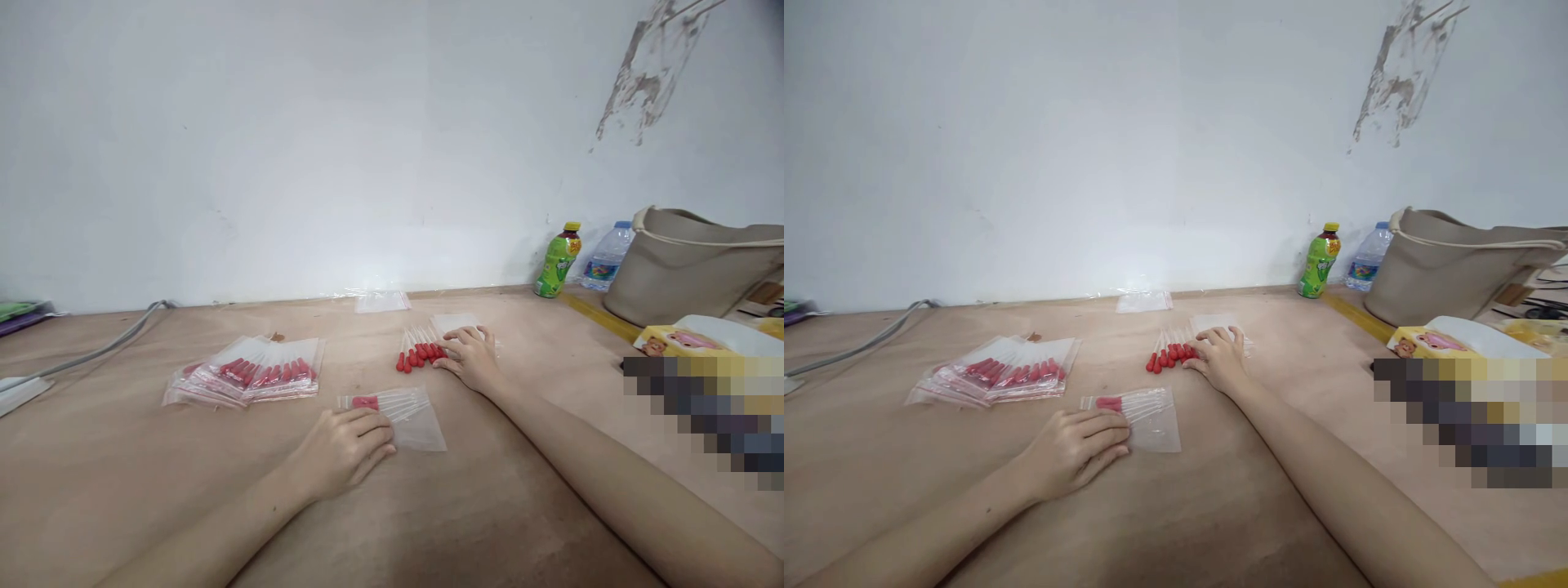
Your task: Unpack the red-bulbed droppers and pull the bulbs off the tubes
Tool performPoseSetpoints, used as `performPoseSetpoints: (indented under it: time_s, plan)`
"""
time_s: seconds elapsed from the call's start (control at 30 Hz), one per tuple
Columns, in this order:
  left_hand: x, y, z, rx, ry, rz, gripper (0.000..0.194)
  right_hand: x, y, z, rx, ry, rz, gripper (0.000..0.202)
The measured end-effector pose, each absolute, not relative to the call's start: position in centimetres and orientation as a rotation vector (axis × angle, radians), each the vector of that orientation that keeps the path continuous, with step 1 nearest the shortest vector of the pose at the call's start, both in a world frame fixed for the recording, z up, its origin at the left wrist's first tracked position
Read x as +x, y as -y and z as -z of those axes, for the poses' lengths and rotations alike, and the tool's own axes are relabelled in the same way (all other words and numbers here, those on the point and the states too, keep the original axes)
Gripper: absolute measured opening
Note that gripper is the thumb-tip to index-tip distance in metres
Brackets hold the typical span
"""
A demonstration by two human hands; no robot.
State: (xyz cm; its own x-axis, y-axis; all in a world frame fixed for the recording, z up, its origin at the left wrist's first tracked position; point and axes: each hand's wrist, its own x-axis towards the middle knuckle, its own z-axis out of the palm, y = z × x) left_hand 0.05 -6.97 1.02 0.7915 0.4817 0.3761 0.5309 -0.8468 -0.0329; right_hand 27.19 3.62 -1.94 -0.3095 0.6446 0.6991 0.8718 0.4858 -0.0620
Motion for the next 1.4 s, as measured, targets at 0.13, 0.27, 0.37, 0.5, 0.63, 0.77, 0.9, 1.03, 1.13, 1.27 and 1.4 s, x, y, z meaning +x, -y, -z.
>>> performPoseSetpoints:
  time_s: [0.13,0.27,0.37,0.5,0.63,0.77,0.9,1.03,1.13,1.27,1.4]
  plan:
    - [0.3,6.9,-0.8,-3.077,0.908,0.757,0.029,26.7,-1.7,1.4,-1.187,1.992,0.361,0.026]
    - [0.4,6.8,-1.2,-3.158,1.054,0.954,0.058,24.9,1.5,0.7,-0.937,2.112,0.128,0.025]
    - [0.1,5.6,-1.4,-3.104,1.425,1.282,0.042,23.6,2.7,0.7,-0.745,2.273,0.011,0.025]
    - [0.0,1.7,-1.1,-3.02,1.928,1.458,0.034,23.0,2.1,1.2,-0.907,2.234,0.129,0.016]
    - [1.2,-2.0,-1.1,-3.087,1.764,1.255,0.037,23.2,1.1,1.2,-1.148,2.046,0.295,0.015]
    - [3.1,-3.4,-1.2,-3.152,1.469,1.168,0.032,23.6,1.5,0.8,-1.088,2.117,0.252,0.019]
    - [4.5,-3.5,-1.1,-3.134,1.438,1.194,0.03,23.8,2.4,0.5,-1.02,2.205,0.187,0.023]
    - [5.0,-3.8,-1.0,-3.11,1.491,1.219,0.033,23.9,2.6,0.6,-1.015,2.212,0.153,0.023]
    - [4.6,-3.8,-0.8,-3.078,1.551,1.264,0.037,23.9,2.5,0.6,-0.989,2.238,0.13,0.022]
    - [2.1,-2.2,0.1,-2.896,1.734,1.461,0.033,24.0,2.6,0.6,-0.968,2.236,0.123,0.021]
    - [-0.9,1.5,1.0,-2.694,1.898,1.584,0.032,23.6,2.8,0.7,-0.914,2.25,0.041,0.017]
